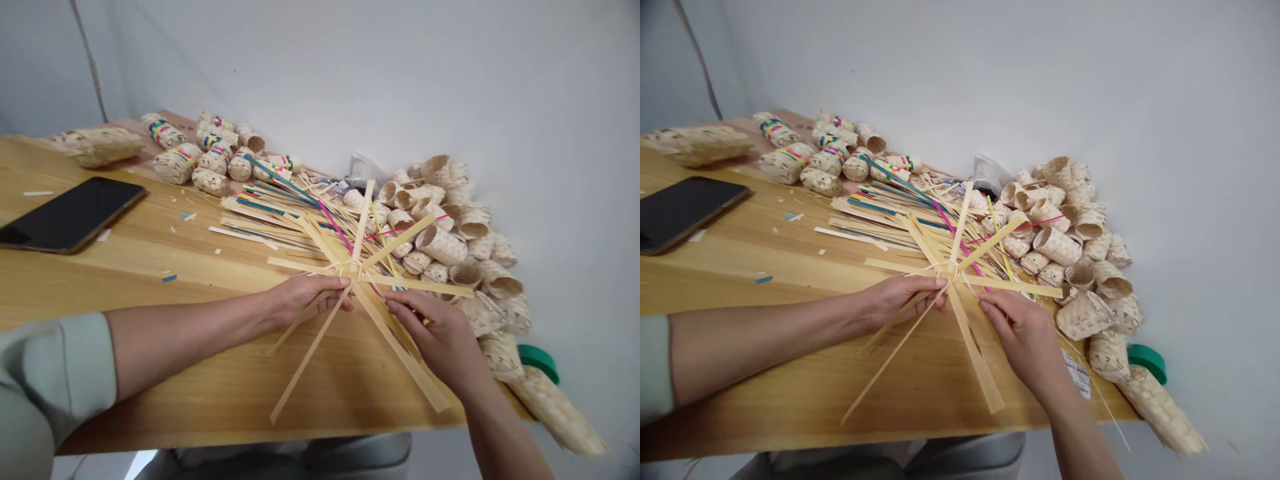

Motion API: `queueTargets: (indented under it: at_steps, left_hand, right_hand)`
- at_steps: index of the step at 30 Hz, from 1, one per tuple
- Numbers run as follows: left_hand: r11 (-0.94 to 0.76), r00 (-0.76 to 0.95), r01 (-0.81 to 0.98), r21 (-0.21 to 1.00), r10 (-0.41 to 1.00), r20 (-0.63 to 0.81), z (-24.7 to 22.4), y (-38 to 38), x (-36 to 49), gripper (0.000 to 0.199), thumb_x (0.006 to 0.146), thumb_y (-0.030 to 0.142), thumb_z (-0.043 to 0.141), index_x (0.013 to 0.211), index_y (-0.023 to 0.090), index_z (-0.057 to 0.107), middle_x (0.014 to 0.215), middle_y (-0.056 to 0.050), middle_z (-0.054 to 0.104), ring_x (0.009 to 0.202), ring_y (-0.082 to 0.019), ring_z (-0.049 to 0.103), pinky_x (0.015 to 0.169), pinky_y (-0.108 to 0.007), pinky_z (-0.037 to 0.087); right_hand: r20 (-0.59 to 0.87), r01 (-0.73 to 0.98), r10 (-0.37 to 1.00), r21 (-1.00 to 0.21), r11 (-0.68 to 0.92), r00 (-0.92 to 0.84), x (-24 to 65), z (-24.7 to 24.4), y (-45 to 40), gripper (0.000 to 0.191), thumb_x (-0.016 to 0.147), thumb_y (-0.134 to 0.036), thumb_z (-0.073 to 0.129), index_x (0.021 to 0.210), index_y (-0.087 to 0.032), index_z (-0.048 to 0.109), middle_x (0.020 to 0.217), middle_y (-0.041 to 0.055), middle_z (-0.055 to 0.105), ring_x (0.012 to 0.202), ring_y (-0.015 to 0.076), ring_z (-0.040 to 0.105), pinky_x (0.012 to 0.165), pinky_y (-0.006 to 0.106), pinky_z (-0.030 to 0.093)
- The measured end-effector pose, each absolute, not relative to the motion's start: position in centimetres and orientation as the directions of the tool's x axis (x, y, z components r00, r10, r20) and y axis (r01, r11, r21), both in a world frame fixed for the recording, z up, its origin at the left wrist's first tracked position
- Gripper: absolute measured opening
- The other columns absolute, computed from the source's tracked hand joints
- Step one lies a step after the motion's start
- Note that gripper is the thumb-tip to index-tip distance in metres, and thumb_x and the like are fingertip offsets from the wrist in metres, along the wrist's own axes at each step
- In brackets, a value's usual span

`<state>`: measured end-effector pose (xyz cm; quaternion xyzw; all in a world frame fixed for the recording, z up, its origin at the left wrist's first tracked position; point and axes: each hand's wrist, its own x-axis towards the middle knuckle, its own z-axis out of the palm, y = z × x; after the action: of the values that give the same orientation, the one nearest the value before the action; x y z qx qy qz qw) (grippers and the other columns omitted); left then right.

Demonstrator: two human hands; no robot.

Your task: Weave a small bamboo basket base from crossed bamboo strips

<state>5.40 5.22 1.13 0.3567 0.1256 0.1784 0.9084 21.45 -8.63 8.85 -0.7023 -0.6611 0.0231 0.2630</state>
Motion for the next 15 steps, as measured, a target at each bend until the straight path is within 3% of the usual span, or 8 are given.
queueTargets:
  at_steps: [3, 7, 10, 12, 15]
  left_hand:
    - [0.728, 0.919, -0.225, 0.647, 0.379, -0.107, 1.0, 5.2, 5.5, 0.015, 0.075, 0.023, 0.072, 0.07, 0.01, 0.066, 0.06, -0.001, 0.063, 0.058, -0.009, 0.056, 0.07, -0.023, 0.047]
    - [0.771, 0.924, -0.24, 0.589, 0.368, -0.105, 1.1, 4.9, 5.7, 0.011, 0.079, 0.017, 0.068, 0.073, 0.009, 0.066, 0.06, -0.002, 0.064, 0.055, -0.008, 0.058, 0.067, -0.021, 0.049]
    - [0.802, 0.915, -0.248, 0.544, 0.379, -0.141, 1.2, 4.7, 5.8, 0.011, 0.082, 0.014, 0.064, 0.072, 0.01, 0.064, 0.059, -0.002, 0.064, 0.054, -0.008, 0.059, 0.067, -0.021, 0.049]
    - [0.804, 0.908, -0.242, 0.543, 0.385, -0.165, 1.3, 4.6, 5.8, 0.016, 0.084, 0.014, 0.061, 0.069, 0.01, 0.064, 0.057, -0.002, 0.063, 0.054, -0.009, 0.059, 0.065, -0.02, 0.049]
    - [0.787, 0.885, -0.262, 0.558, 0.427, -0.186, 1.0, 4.5, 5.9, 0.021, 0.085, 0.015, 0.061, 0.065, 0.01, 0.063, 0.055, -0.002, 0.063, 0.055, -0.009, 0.059, 0.066, -0.019, 0.049]
  right_hand:
    - [0.15, 0.815, 0.962, -0.57, -0.106, 0.229, 22.2, 9.0, -8.5, 0.023, 0.084, -0.04, 0.061, 0.092, -0.025, 0.076, 0.092, 0.0025, 0.076, 0.081, 0.0196, 0.068, 0.073, 0.031, 0.052]
    - [-0.055, 0.525, 0.95, -0.823, -0.217, 0.307, 22.6, 7.7, -7.9, 0.032, 0.072, -0.051, 0.071, 0.086, -0.022, 0.075, 0.082, 0.0034, 0.075, 0.07, 0.0176, 0.065, 0.06, 0.027, 0.049]
    - [-0.011, 0.331, 0.931, -0.933, -0.141, 0.364, 21.3, 5.3, -7.3, 0.038, 0.059, -0.053, 0.079, 0.072, -0.019, 0.069, 0.061, 0.0003, 0.065, 0.052, 0.012, 0.053, 0.048, 0.024, 0.04]
    - [0.045, 0.281, 0.869, -0.953, -0.11, 0.493, 19.6, 3.6, -7.0, 0.034, 0.07, -0.052, 0.073, 0.069, -0.019, 0.065, 0.054, -0.0028, 0.056, 0.046, 0.0089, 0.043, 0.044, 0.023, 0.032]
    - [0.034, 0.185, 0.818, -0.979, -0.09, 0.575, 17.0, 1.9, -6.8, 0.034, 0.077, -0.05, 0.068, 0.067, -0.019, 0.061, 0.056, -0.0036, 0.052, 0.047, 0.0087, 0.041, 0.046, 0.024, 0.033]
